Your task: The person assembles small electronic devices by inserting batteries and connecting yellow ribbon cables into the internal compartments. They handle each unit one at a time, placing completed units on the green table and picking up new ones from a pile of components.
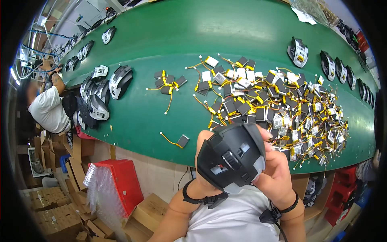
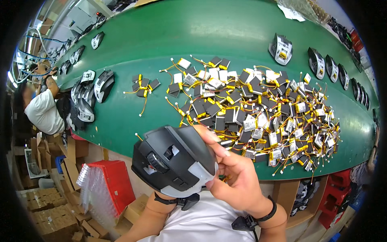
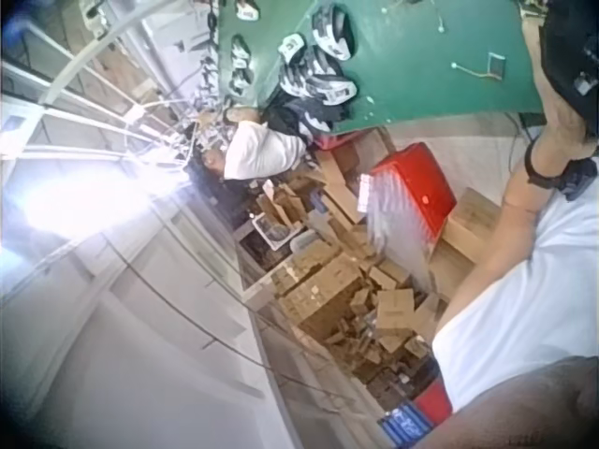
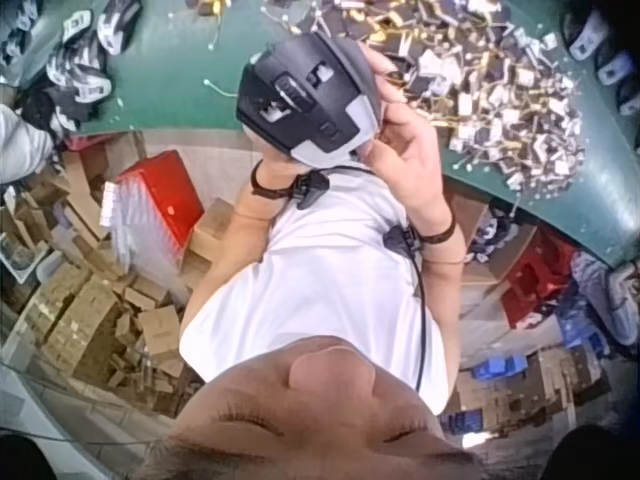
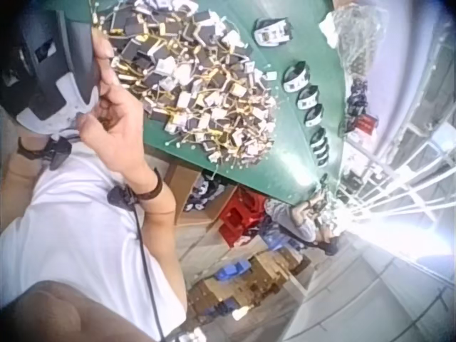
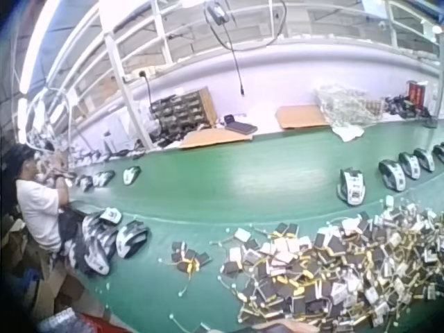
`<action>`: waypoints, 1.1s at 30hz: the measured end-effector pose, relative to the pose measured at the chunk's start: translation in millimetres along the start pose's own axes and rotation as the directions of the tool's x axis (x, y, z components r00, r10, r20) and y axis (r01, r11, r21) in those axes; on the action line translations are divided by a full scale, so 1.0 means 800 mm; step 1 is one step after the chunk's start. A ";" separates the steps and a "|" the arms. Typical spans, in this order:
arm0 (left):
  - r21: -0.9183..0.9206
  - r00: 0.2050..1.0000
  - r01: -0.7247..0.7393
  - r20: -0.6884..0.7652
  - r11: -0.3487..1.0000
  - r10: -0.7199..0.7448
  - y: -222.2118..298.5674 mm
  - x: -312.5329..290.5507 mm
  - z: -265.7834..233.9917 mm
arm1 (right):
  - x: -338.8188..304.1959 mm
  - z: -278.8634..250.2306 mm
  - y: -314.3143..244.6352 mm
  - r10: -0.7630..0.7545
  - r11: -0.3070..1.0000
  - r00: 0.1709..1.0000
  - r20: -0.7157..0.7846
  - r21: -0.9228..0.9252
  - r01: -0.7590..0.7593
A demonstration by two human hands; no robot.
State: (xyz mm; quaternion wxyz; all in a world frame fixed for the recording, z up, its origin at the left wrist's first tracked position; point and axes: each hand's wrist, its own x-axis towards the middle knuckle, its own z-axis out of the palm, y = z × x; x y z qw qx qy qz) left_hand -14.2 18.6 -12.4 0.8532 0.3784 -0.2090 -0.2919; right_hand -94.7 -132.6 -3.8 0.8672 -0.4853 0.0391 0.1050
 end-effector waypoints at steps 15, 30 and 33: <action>-0.130 0.905 -0.181 -0.410 0.975 0.114 0.008 0.014 0.000 | -0.002 -0.024 -0.014 -0.105 0.981 0.961 -0.257 -0.187 0.057; -0.347 0.933 -0.075 -0.356 0.935 -0.057 -0.005 0.015 -0.011 | 0.039 0.012 -0.008 -0.666 0.180 0.704 0.246 -0.863 0.472; -0.410 0.910 -0.113 -0.409 0.905 -0.072 -0.008 0.019 -0.006 | 0.039 0.012 -0.016 -0.590 0.139 0.745 0.310 -0.870 0.472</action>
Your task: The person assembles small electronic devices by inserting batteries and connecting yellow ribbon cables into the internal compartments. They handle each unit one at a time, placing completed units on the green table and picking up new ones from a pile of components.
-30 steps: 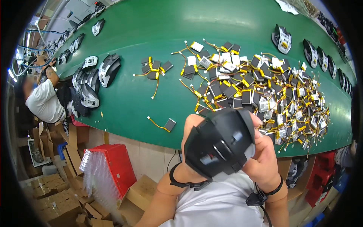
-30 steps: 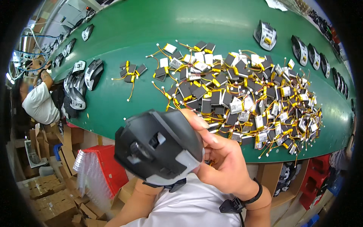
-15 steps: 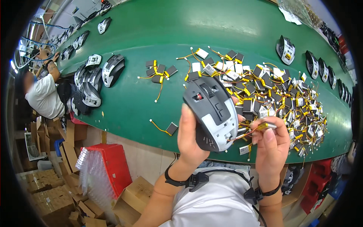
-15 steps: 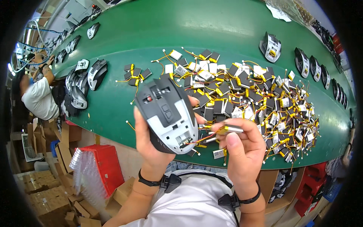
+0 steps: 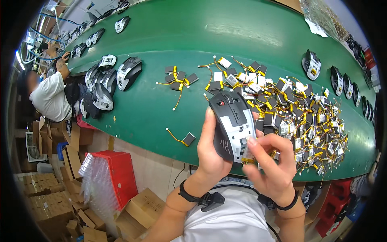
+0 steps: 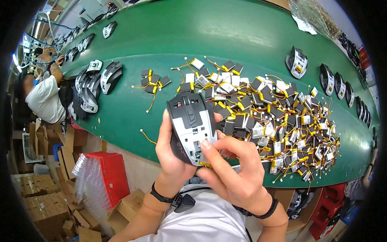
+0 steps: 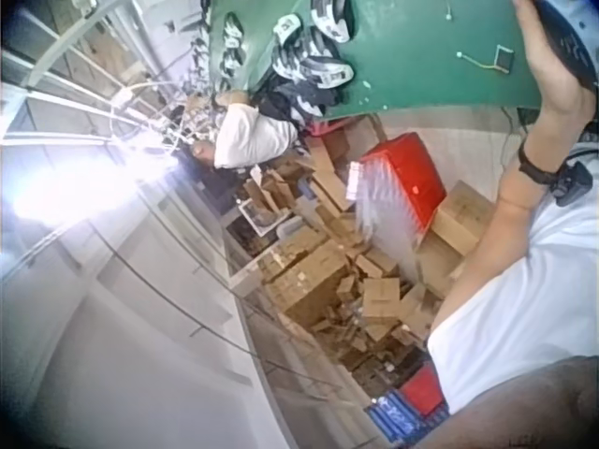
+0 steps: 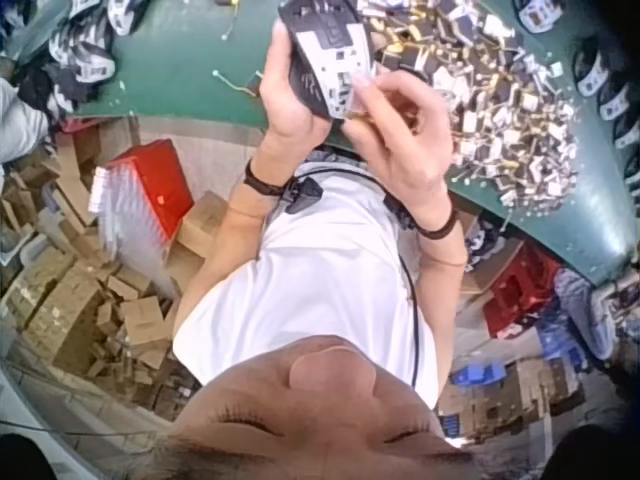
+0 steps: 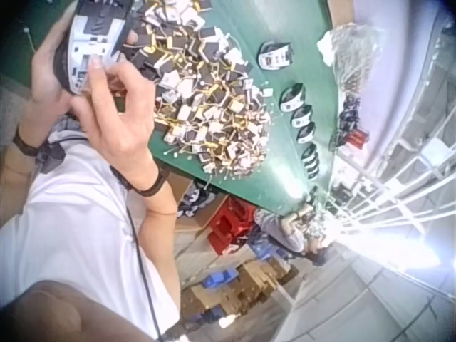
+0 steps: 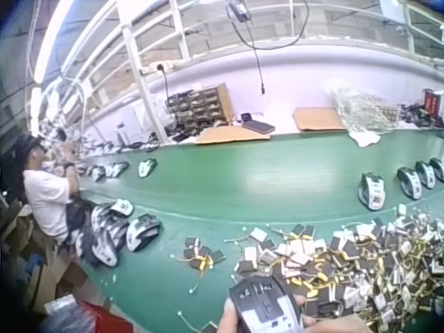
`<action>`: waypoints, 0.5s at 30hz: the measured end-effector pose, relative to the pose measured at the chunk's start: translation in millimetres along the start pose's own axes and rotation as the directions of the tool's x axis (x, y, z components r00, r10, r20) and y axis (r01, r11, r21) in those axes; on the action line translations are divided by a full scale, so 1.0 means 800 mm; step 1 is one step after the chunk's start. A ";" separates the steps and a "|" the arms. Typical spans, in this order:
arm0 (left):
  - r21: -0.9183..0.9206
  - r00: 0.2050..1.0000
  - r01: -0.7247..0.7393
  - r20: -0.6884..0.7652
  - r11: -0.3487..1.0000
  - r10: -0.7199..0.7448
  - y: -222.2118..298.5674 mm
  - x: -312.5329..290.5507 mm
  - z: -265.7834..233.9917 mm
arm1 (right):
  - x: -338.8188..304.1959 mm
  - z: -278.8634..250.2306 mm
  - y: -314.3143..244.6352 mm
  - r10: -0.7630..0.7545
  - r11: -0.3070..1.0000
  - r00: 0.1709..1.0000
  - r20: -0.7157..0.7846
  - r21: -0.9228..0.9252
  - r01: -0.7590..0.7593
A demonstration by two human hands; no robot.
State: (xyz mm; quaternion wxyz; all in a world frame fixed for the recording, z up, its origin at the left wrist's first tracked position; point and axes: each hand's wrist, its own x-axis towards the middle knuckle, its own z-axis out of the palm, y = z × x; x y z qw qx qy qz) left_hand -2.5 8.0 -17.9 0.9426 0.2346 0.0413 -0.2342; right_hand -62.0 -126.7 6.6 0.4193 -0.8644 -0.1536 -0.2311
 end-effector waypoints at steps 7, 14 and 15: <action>0.018 0.999 0.028 -0.030 0.999 -0.028 0.002 0.000 0.003 | -0.006 -0.009 0.008 -0.238 0.962 0.971 0.018 -0.132 0.238; -0.032 1.000 0.020 -0.006 0.999 -0.020 0.010 -0.004 0.002 | -0.002 -0.003 0.009 -0.173 0.982 0.985 -0.013 -0.082 0.171; -0.007 0.999 0.031 -0.018 0.999 -0.031 0.009 -0.005 0.002 | -0.003 -0.004 0.008 -0.135 0.989 0.991 0.001 -0.055 0.135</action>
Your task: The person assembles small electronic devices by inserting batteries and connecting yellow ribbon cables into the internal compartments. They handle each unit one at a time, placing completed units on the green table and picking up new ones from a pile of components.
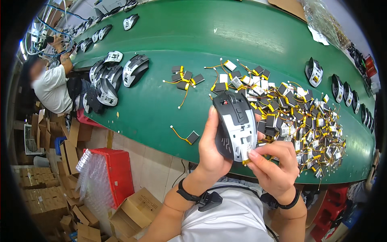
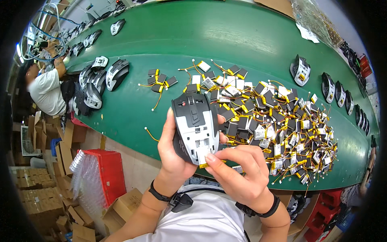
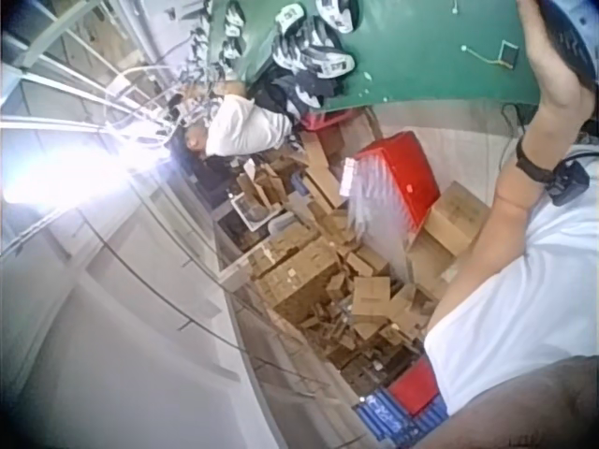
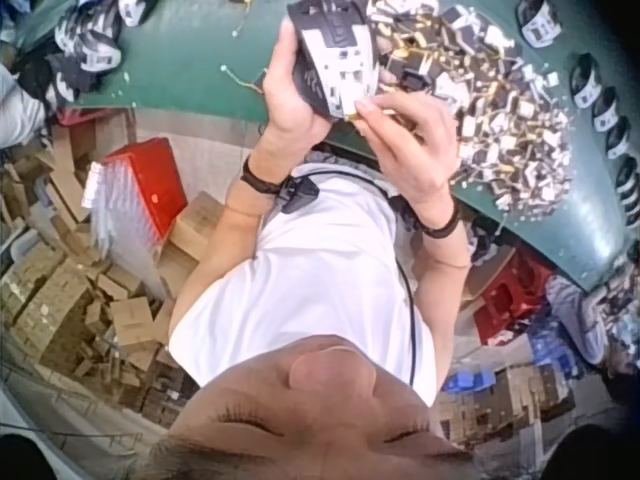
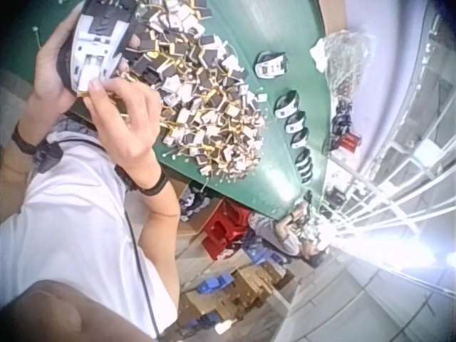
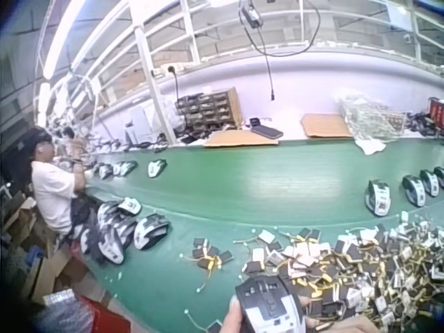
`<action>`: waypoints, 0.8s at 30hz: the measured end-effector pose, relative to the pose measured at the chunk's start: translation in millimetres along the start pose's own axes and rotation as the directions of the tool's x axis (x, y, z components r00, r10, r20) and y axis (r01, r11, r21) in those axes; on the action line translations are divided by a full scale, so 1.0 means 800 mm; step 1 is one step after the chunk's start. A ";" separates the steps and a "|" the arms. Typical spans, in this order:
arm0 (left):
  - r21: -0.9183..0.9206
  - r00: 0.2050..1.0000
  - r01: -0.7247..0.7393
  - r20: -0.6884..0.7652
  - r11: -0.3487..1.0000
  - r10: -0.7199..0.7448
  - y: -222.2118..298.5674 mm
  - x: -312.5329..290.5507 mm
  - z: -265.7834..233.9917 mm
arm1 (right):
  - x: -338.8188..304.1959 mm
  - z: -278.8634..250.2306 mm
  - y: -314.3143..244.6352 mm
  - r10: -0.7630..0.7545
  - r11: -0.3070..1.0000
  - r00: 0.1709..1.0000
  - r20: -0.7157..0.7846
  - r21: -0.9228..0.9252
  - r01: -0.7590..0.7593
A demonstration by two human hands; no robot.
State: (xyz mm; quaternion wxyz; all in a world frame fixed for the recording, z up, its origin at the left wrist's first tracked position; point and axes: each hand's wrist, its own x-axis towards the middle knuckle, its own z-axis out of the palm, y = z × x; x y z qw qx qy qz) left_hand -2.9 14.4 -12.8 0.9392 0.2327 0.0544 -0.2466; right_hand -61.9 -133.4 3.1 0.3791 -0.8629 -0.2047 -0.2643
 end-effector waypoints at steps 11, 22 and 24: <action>0.262 0.999 -0.020 0.032 0.965 0.012 -0.012 -0.002 -0.006 | 0.004 -0.006 -0.008 0.247 0.967 0.969 -0.032 0.078 -0.244; 0.208 1.000 -0.025 0.002 0.978 0.025 -0.011 -0.008 -0.001 | 0.009 -0.023 -0.012 -0.085 0.979 0.994 0.073 -0.178 0.097; 0.167 0.996 -0.080 -0.012 0.983 0.084 -0.019 -0.008 0.005 | 0.011 -0.019 -0.017 -0.048 0.982 0.999 0.000 -0.184 0.047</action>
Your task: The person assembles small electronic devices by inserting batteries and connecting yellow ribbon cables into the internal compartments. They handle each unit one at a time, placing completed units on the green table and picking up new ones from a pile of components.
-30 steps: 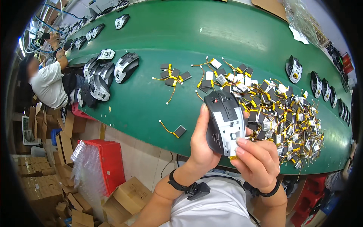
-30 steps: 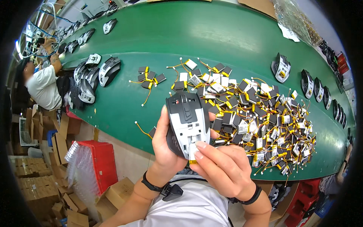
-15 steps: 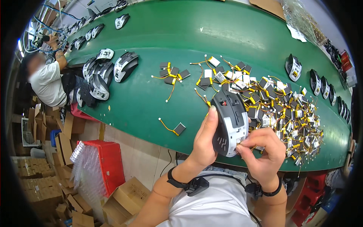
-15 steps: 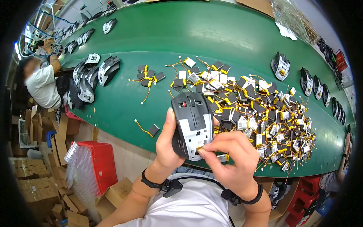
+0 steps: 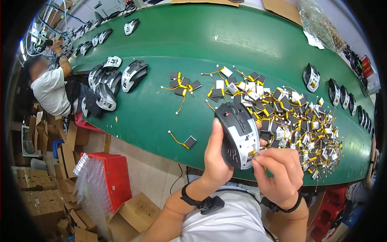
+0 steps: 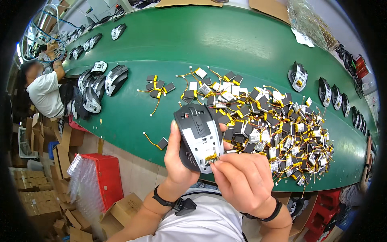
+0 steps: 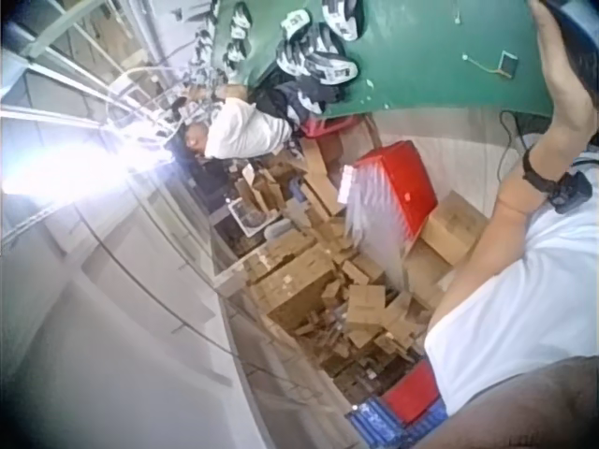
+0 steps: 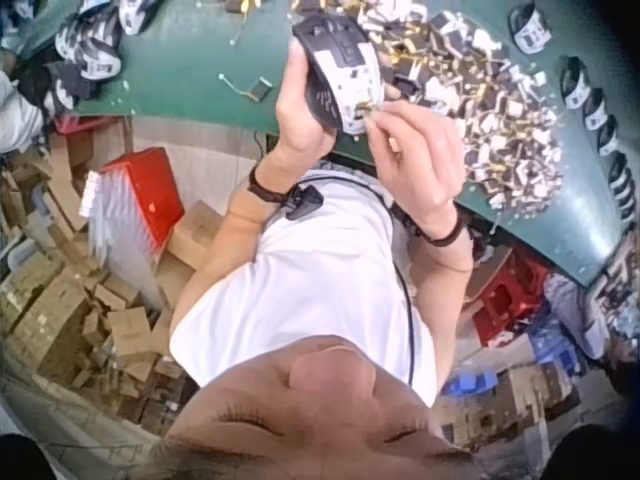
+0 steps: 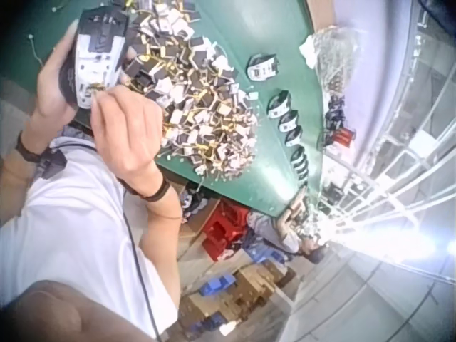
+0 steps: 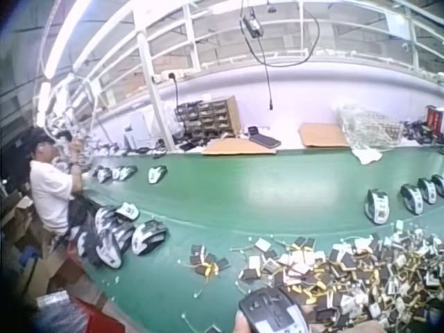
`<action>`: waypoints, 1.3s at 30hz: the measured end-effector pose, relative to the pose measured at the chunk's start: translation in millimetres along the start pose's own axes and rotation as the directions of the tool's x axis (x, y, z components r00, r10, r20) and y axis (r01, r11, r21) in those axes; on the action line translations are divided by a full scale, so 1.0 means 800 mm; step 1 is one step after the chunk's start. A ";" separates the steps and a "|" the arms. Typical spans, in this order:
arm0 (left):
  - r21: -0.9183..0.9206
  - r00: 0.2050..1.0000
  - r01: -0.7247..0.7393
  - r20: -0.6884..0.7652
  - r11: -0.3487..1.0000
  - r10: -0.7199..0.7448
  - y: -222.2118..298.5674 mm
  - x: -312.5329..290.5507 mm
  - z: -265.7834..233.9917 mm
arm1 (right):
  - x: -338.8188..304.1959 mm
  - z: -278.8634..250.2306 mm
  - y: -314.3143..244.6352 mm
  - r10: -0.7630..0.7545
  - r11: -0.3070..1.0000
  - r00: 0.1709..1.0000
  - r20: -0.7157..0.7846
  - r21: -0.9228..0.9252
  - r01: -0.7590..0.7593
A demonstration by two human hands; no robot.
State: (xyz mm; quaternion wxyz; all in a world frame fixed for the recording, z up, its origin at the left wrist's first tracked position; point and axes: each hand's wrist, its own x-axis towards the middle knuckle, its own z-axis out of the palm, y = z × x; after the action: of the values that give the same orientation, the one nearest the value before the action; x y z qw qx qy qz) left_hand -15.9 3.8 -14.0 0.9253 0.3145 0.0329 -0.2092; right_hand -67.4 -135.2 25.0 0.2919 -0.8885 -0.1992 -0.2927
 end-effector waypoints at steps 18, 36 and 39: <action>-0.119 1.000 0.020 0.019 0.993 -0.018 0.008 0.001 0.008 | -0.028 0.017 0.003 -0.096 0.995 0.995 -0.003 -0.041 0.095; 0.411 0.996 0.000 0.085 0.912 -0.039 0.117 0.147 0.036 | -0.031 -0.037 0.024 0.229 0.972 0.973 0.000 -0.044 -0.229; 0.640 0.981 0.055 0.110 0.766 -0.162 0.124 0.258 0.037 | -0.047 -0.048 0.039 0.328 0.944 0.945 0.014 -0.038 -0.327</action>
State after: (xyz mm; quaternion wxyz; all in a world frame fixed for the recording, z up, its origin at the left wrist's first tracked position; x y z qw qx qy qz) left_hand 210.1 -18.4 26.1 0.7510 0.5877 -0.0950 -0.2858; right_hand -94.6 -189.7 13.7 0.3188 -0.9171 -0.0468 -0.2347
